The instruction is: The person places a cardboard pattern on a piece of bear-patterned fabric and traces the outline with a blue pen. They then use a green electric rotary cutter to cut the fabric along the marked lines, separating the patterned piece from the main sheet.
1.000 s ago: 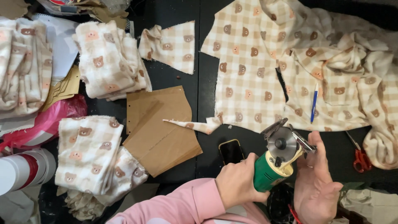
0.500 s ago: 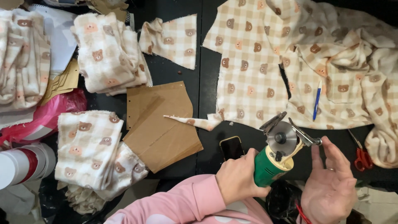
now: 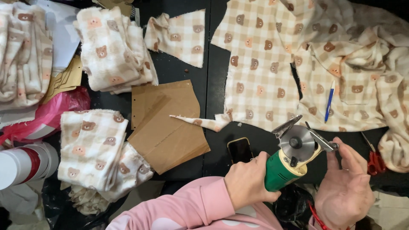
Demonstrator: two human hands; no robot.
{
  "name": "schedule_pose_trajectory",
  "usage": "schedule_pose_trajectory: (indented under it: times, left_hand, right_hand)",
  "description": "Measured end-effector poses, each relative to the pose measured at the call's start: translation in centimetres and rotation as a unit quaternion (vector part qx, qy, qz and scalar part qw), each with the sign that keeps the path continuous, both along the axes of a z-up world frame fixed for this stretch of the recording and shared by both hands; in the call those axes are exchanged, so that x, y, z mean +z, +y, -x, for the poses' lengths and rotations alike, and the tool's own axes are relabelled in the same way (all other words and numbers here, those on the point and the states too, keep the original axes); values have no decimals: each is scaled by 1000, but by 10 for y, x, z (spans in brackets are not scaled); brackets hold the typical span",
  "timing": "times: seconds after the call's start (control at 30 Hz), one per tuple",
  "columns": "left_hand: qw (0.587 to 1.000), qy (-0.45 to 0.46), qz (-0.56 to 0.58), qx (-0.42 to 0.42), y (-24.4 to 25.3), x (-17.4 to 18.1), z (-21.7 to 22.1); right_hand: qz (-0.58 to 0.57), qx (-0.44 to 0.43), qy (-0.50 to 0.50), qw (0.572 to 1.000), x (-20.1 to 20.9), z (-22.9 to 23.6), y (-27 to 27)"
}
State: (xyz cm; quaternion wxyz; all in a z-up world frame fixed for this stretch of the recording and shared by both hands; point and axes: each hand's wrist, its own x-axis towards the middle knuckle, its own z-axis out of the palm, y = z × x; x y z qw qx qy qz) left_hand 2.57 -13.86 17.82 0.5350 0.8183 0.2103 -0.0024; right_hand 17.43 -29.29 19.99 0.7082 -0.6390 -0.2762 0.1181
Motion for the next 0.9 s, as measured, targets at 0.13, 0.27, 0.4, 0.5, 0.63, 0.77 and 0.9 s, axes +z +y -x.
schedule_pose_trajectory:
  times: [0.13,0.27,0.4,0.5,0.63,0.77,0.9]
  left_hand:
    - [1000,0,-7,-7,1,1,0]
    - [1000,-9,-2,-5,-2,-2,1]
    - [1000,-11,-13,-8,-2,-3,0]
    - [1000,-6,-15,-9,-2,-3,0]
    - [1000,-8,-8,-7,-1,-3,1]
    - [1000,-7,-12,-5,-3,-5,1]
    - [1000,-20,-14,-4,-1,-5,0]
  right_hand:
    - [-10,8,16,1000,-1,0,-2]
    - [-6,16,24,1000,7,8,6]
    - [-13,27,30,999,10,8,10]
    - [-13,35,28,999,11,9,11]
    - [-7,32,29,999,13,10,12]
    - [-2,29,36,999,14,10,11]
    - [-2,35,46,998,17,9,14]
